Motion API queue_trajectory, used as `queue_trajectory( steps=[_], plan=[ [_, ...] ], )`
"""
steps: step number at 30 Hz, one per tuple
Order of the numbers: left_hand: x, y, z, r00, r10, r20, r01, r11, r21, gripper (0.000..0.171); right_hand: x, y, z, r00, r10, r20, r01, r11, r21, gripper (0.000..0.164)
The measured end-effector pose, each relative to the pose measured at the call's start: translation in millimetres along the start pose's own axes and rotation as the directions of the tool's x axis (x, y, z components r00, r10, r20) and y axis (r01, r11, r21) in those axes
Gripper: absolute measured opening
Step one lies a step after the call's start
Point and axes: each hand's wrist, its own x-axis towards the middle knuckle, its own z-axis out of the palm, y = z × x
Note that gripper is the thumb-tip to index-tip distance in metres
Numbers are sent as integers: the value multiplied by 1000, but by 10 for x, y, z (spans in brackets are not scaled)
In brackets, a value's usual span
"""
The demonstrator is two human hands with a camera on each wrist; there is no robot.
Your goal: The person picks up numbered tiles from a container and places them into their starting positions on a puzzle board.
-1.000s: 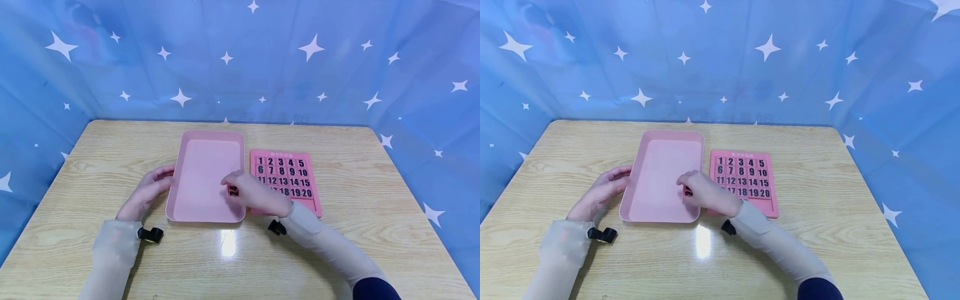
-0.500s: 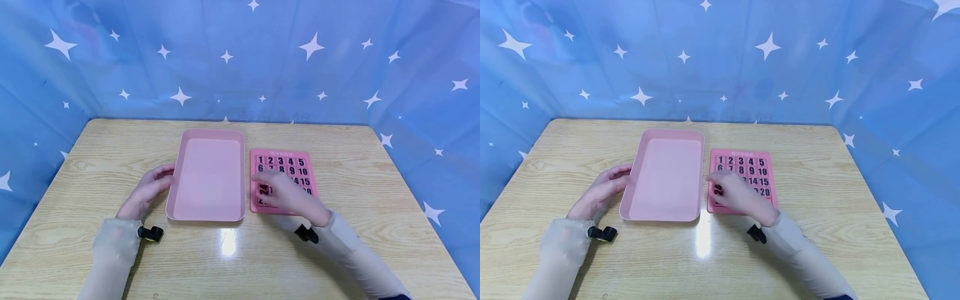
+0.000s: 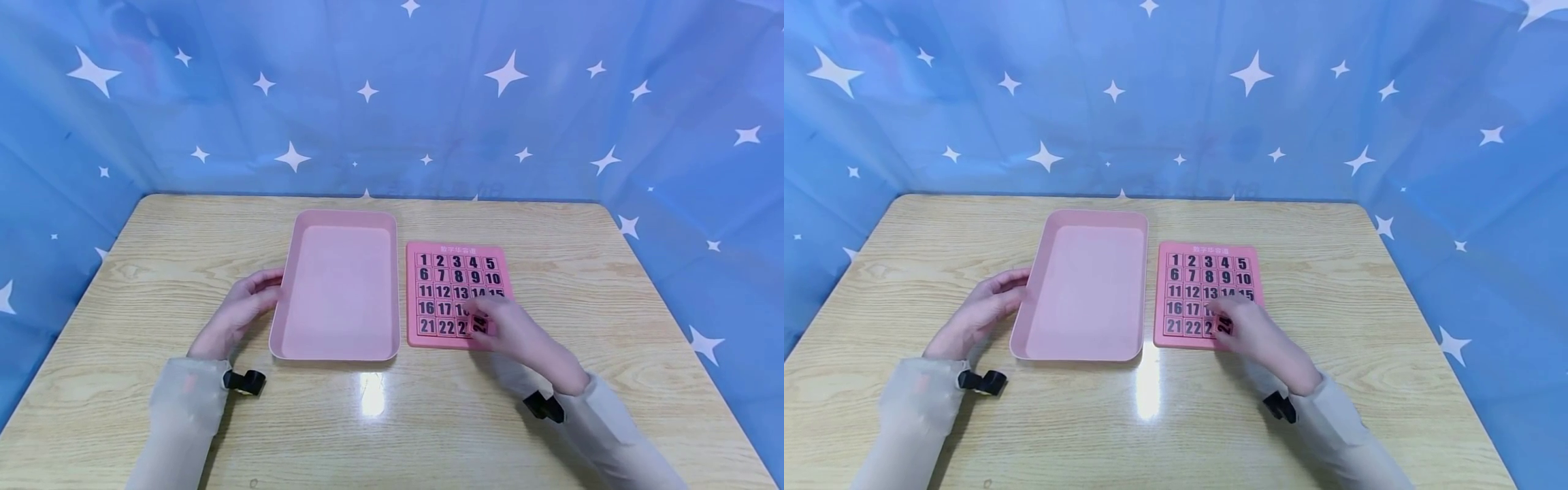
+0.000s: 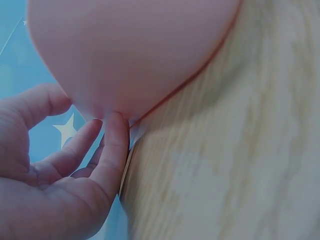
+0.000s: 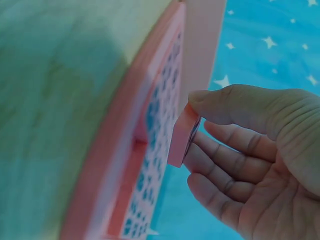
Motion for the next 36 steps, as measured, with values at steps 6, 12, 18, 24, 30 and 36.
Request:
queue_trajectory(
  steps=[6,12,18,24,30,36],
  plan=[
    [-3,1,2,1000,4,-3,-4,1000,-13,55,-74,73,33,999,29,16,-29,999,25,33],
    [-14,8,5,1000,4,2,-4,1000,-11,55,-123,122,91,997,71,-5,-71,997,35,33],
    [-3,-4,4,1000,-1,2,1,1000,-7,55,-182,168,131,992,116,-57,-113,992,60,30],
    [10,-20,-4,1000,-2,0,2,1000,-1,54,-243,232,177,988,81,-132,-70,993,93,29],
    [10,-22,-8,1000,1,3,-1,1000,-4,54,-285,244,175,984,79,-161,-64,993,99,29],
    [11,-25,-4,1000,-8,-2,8,1000,-4,54,-312,228,146,982,119,-145,-107,990,90,27]
  ],
)
